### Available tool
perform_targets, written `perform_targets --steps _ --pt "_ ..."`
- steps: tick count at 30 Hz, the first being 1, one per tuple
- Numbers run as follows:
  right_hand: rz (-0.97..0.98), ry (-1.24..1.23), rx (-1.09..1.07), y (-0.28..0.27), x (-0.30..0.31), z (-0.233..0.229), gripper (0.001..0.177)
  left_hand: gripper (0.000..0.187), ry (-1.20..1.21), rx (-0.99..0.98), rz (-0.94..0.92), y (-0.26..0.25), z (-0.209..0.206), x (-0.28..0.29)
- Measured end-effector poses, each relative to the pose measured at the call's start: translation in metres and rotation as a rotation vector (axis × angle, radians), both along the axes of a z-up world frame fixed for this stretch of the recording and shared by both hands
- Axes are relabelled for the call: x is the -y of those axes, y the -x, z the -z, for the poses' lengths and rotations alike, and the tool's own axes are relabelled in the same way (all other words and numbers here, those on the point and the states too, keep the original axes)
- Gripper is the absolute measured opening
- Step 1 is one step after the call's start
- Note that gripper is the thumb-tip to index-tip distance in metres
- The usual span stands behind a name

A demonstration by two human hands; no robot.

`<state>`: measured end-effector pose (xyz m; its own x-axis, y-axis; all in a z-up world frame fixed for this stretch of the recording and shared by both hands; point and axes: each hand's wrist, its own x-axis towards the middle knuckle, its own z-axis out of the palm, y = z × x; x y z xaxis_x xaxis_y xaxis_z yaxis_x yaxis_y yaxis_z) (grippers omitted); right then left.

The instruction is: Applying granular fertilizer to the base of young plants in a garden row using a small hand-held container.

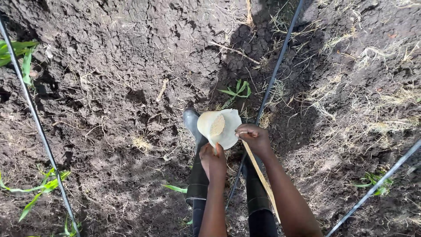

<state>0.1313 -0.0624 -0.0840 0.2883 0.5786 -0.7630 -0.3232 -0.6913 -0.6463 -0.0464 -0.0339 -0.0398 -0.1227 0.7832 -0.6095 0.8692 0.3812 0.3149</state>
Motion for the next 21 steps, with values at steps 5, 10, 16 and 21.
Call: perform_targets --steps 5,10,16,21 --pt "0.417 0.026 -0.077 0.014 0.055 0.106 0.014 0.027 0.045 0.001 -0.125 0.007 -0.009 -0.014" --pt "0.880 0.231 -0.172 0.043 0.055 0.223 0.026 0.039 0.154 0.019 -0.239 0.016 -0.002 -0.016" --pt "1.290 0.617 -0.322 0.052 0.031 0.347 0.041 0.041 0.231 0.021 -0.374 0.002 -0.018 -0.027" --pt "1.119 0.472 -0.467 0.062 0.086 0.523 0.019 0.039 0.144 0.058 -0.243 0.004 -0.010 -0.011"
